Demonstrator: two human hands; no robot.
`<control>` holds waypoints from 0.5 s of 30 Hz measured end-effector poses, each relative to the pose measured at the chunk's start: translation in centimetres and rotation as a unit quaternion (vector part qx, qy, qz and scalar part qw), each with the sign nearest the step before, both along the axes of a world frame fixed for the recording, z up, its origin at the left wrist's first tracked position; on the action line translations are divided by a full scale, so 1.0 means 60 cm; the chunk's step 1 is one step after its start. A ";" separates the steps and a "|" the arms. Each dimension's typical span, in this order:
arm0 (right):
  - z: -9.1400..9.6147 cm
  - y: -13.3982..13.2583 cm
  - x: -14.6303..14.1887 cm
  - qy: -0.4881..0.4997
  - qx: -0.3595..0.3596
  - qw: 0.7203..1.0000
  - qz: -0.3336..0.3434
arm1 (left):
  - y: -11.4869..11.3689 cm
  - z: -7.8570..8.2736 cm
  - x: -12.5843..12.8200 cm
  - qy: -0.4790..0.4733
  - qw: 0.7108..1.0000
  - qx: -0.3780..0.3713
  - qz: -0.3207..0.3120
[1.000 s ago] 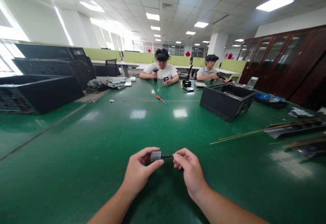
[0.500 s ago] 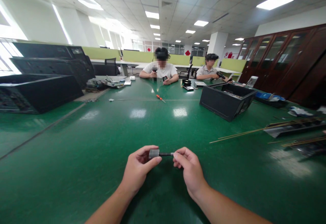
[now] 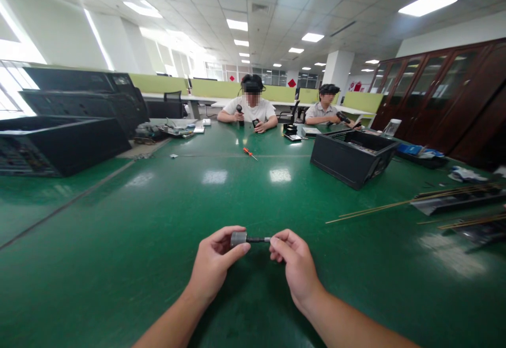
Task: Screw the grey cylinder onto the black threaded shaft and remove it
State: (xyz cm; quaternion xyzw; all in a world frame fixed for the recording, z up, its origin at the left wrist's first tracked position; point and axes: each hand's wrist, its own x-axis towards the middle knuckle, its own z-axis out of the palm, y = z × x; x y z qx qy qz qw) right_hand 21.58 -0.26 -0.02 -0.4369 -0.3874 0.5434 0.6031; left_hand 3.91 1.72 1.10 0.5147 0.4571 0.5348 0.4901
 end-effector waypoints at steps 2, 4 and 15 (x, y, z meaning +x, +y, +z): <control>0.000 0.000 0.000 0.002 -0.001 1.000 -0.001 | 0.000 -0.001 -0.001 -0.001 1.000 0.001 0.000; 0.000 0.001 0.000 0.003 0.000 1.000 -0.003 | 0.000 -0.001 -0.002 -0.002 1.000 0.003 0.001; -0.001 0.000 0.000 0.002 -0.002 1.000 -0.001 | 0.002 -0.001 -0.001 -0.015 1.000 0.006 0.018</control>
